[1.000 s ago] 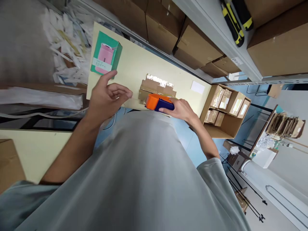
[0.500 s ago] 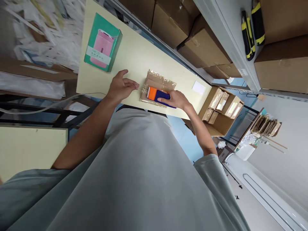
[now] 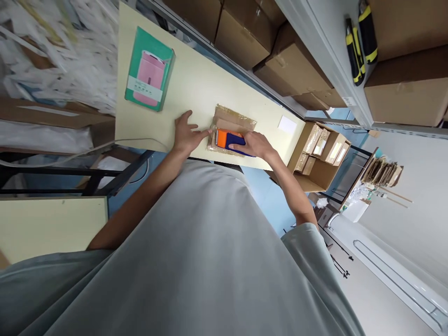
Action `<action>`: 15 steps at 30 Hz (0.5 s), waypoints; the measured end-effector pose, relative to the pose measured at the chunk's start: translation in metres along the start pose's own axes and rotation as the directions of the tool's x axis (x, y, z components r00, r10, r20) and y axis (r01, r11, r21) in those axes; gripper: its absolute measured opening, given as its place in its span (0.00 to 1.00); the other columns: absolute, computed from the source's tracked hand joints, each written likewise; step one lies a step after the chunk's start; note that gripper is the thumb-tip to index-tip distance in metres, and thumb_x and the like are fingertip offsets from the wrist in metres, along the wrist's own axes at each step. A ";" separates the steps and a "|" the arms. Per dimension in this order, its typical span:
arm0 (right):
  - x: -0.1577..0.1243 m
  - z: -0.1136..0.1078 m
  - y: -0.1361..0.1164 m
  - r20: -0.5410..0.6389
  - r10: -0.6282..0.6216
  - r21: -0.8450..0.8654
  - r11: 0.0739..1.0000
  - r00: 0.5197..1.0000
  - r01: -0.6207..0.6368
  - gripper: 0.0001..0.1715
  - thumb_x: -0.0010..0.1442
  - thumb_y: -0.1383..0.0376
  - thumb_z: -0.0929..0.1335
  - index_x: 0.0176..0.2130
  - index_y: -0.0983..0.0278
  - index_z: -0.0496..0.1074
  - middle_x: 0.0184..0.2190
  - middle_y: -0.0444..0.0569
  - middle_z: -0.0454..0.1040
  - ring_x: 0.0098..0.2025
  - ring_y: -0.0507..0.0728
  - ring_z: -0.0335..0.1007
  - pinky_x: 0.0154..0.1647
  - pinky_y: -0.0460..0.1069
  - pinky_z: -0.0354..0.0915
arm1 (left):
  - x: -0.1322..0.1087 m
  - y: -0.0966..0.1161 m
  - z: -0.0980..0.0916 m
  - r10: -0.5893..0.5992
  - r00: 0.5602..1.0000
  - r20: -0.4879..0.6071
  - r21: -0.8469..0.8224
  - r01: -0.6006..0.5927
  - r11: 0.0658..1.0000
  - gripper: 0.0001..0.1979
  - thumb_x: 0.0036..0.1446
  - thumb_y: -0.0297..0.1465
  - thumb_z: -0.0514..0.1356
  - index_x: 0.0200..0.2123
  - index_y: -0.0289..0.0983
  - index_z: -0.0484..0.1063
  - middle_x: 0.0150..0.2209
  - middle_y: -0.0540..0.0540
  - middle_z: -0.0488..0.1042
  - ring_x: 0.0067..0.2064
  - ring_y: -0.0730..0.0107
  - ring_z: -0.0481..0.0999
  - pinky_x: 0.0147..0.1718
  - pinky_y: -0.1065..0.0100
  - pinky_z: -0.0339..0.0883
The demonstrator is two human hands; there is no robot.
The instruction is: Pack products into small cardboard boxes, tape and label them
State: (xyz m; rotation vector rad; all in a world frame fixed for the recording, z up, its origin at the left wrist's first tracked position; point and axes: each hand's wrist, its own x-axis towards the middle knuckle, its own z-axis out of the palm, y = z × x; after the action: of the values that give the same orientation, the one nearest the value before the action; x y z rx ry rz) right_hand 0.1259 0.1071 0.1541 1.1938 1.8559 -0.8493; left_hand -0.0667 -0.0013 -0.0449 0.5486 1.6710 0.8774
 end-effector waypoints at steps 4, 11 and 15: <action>-0.001 0.002 0.003 -0.014 -0.008 0.010 1.000 1.000 0.008 0.41 0.75 0.30 0.68 0.43 0.64 0.80 0.40 0.57 0.85 0.41 0.63 0.79 0.42 0.52 0.60 | -0.016 0.012 0.001 0.098 0.993 0.068 0.011 -0.099 0.995 0.13 0.63 0.34 0.73 0.49 0.37 0.86 0.52 0.38 0.87 0.50 0.56 0.88 0.56 0.58 0.85; -0.001 0.010 0.009 -0.050 -0.027 0.022 0.999 0.998 0.029 0.42 0.76 0.30 0.66 0.45 0.65 0.80 0.41 0.57 0.86 0.43 0.64 0.80 0.43 0.52 0.64 | -0.026 0.018 0.021 0.177 0.984 -0.006 0.084 -0.175 0.981 0.08 0.62 0.27 0.70 0.43 0.36 0.89 0.44 0.43 0.86 0.44 0.59 0.89 0.54 0.60 0.85; 0.001 0.014 0.010 -0.070 -0.031 0.011 0.999 0.997 0.032 0.38 0.78 0.34 0.68 0.47 0.65 0.82 0.45 0.59 0.87 0.47 0.66 0.82 0.47 0.53 0.69 | -0.023 0.010 0.026 0.204 0.978 -0.046 0.100 -0.199 0.975 0.07 0.65 0.31 0.71 0.45 0.38 0.89 0.41 0.46 0.82 0.43 0.63 0.86 0.53 0.63 0.84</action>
State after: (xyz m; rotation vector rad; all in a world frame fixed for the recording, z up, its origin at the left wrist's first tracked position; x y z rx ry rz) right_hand 0.1381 0.0993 0.1451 1.2181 1.9327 -0.8470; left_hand -0.0361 -0.0054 -0.0254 0.7763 1.7357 0.9699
